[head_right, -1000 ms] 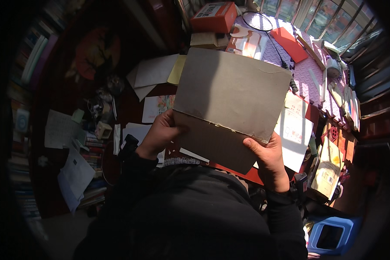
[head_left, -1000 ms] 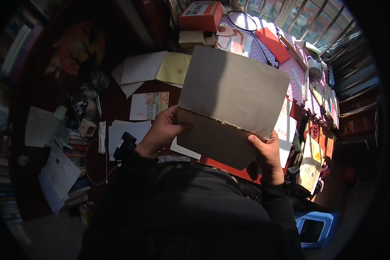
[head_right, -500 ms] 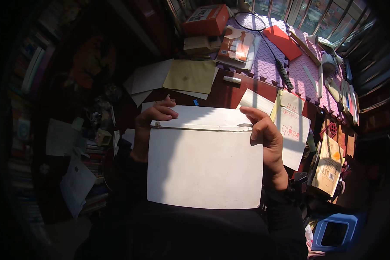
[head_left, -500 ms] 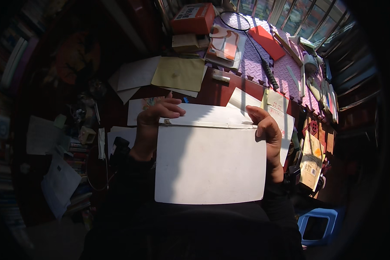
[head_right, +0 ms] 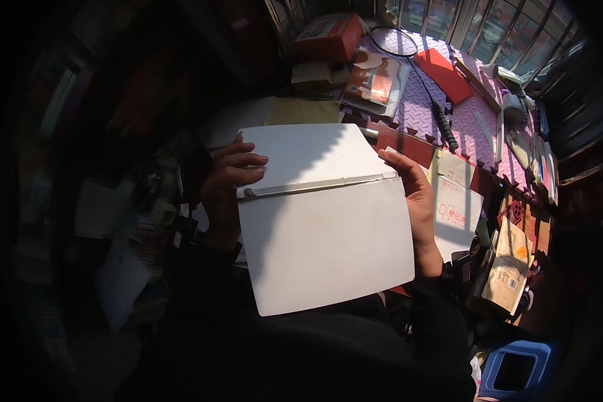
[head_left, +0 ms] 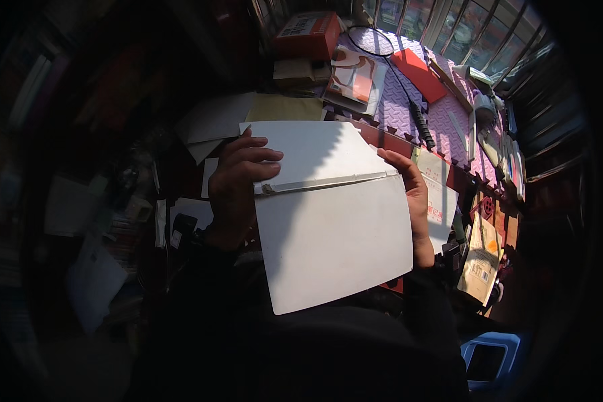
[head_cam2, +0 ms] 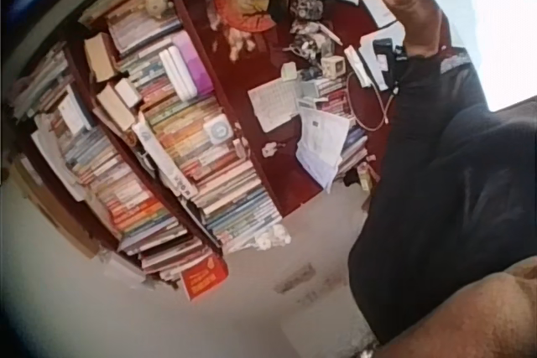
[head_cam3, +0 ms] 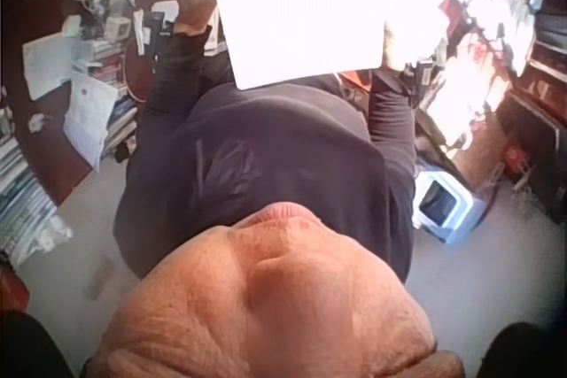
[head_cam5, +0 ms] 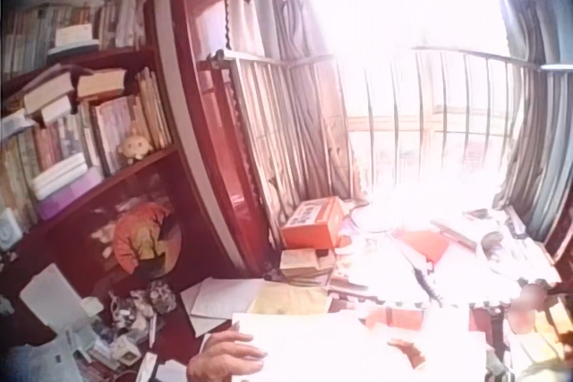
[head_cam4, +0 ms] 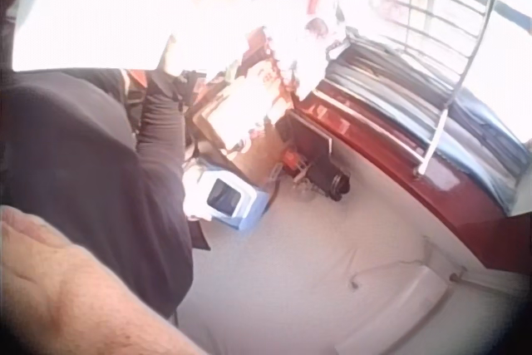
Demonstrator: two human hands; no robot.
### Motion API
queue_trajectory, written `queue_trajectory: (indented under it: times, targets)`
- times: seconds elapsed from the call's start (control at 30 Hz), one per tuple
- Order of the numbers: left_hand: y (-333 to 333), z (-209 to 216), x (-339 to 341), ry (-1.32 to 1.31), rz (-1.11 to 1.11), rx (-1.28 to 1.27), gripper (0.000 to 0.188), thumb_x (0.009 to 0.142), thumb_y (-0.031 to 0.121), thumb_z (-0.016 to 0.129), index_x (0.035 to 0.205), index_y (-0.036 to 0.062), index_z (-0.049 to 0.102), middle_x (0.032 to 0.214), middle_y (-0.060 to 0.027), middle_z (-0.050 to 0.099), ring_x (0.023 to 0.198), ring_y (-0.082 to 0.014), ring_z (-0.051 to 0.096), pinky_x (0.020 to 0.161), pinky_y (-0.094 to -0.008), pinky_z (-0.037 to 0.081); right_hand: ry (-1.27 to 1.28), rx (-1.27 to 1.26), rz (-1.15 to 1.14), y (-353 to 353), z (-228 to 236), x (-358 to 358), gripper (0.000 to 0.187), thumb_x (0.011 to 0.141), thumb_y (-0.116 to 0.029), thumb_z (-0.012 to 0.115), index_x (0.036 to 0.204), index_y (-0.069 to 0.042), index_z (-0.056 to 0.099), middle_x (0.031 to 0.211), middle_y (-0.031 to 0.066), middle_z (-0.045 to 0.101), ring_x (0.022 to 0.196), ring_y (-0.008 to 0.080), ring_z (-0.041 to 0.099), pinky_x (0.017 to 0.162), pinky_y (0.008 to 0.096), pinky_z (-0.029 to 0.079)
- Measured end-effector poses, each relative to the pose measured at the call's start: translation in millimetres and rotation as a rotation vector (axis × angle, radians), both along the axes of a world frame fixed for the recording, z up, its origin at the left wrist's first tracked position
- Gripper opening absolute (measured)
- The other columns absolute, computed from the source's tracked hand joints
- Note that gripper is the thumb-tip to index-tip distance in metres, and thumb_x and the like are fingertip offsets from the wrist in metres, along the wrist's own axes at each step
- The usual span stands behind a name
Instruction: The person applies glue to the spine of a folded stack of lined paper, presses it to set, then inserts the glued block into a gray cardstock cover and closes it. The person handles paper, glue, and a cardstock cover on a cluttered desk.
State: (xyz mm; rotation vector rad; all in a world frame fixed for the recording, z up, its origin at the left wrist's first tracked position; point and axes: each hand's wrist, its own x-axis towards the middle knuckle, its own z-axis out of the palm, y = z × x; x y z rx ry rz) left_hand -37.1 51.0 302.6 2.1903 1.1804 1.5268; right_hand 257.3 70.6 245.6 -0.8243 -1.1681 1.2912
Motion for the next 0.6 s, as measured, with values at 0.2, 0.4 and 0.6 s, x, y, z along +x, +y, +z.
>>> queue_trajectory:
  times: [0.2, 0.4, 0.6]
  targets:
    - [-8.9, 9.9, 0.6, 0.107, 0.046, 0.164, 0.013, 0.089, 0.018, 0.072, 0.096, 0.0125, 0.063, 0.103, -0.0076, 0.071, 0.112, -0.0266, 0.064, 0.108, -0.0508, 0.046, 0.136, 0.076, 0.065, 11.2, 5.3, -0.5, 0.049, 0.085, 0.0, 0.072, 0.132, 0.0, 0.057, 0.141, 0.0158, 0.056, 0.129, 0.0223, 0.055, 0.11, 0.0345, 0.043]
    - [-17.2, -3.9, -4.8, -0.025, 0.016, -0.263, 0.04, 0.083, 0.013, 0.079, 0.119, 0.0065, 0.061, 0.101, -0.0109, 0.07, 0.091, -0.0201, 0.071, 0.074, -0.0309, 0.059, 0.06, 0.025, 0.098, 26.8, -5.2, -0.9, 0.023, 0.088, 0.0, 0.07, 0.11, 0.0, 0.062, 0.102, 0.0077, 0.07, 0.092, 0.014, 0.067, 0.083, 0.0271, 0.055]
    - [-12.2, -43.6, -34.6, -0.617, -0.128, -0.783, 0.031, 0.099, 0.024, 0.064, 0.119, 0.0005, 0.064, 0.108, -0.0064, 0.067, 0.099, -0.0136, 0.066, 0.083, -0.0276, 0.054, -0.136, -0.329, 0.134, 64.9, -16.0, -44.2, 0.024, 0.097, -0.021, 0.067, 0.104, 0.002, 0.067, 0.09, 0.0035, 0.069, 0.072, 0.0061, 0.06, 0.061, 0.0195, 0.047]
